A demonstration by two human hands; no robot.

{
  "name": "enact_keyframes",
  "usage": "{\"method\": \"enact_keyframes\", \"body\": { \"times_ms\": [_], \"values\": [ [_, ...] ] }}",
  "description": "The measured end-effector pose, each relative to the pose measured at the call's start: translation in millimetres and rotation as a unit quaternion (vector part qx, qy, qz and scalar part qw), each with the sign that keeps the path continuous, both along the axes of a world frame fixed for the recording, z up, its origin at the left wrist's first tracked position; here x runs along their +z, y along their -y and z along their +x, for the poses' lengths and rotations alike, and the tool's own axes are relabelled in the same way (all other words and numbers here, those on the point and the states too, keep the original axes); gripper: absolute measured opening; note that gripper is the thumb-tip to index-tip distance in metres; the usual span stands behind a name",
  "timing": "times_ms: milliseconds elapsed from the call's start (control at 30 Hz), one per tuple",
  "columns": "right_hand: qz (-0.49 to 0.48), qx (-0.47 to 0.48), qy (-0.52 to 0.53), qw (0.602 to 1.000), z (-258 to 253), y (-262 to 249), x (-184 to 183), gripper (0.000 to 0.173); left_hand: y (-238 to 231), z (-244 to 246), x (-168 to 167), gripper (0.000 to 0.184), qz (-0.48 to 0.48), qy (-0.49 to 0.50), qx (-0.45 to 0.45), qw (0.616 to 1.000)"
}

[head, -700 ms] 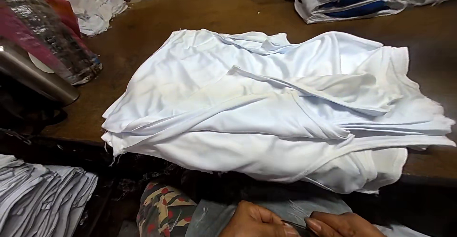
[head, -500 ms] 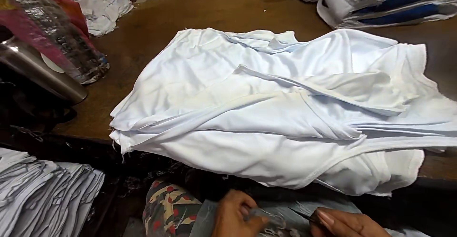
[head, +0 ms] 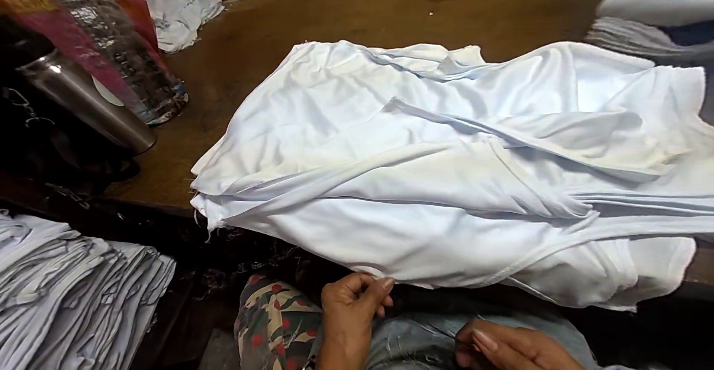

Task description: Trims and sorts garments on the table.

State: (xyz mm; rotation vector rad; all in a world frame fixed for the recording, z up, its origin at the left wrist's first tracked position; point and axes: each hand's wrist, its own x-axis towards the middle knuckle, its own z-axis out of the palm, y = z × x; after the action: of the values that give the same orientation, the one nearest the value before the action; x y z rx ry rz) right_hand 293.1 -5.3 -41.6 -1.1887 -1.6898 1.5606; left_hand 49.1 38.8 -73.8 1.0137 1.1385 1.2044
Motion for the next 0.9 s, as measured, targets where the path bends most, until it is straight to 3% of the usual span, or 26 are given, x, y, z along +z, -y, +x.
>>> {"method": "enact_keyframes", "body": {
  "times_ms": [167, 667, 900],
  "values": [
    [-0.016, -0.022, -0.005, 1.0, -15.4, -8.2, -11.9, 0.04, 21.6, -17.3, -1.3, 0.012, 0.03, 0.005, -0.047, 0.998],
    [-0.021, -0.029, -0.021, 0.999, -45.5, -38.6, -13.6, 0.035, 31.9, -23.6, -3.3, 0.009, 0.048, 0.051, -0.061, 0.996],
    [0.073, -0.048, 0.05, 0.995, -51.6, -41.4, -20.7, 0.041, 31.9, -25.0, -7.7, 0.008, 0.073, 0.016, -0.096, 0.993]
  ]
}}
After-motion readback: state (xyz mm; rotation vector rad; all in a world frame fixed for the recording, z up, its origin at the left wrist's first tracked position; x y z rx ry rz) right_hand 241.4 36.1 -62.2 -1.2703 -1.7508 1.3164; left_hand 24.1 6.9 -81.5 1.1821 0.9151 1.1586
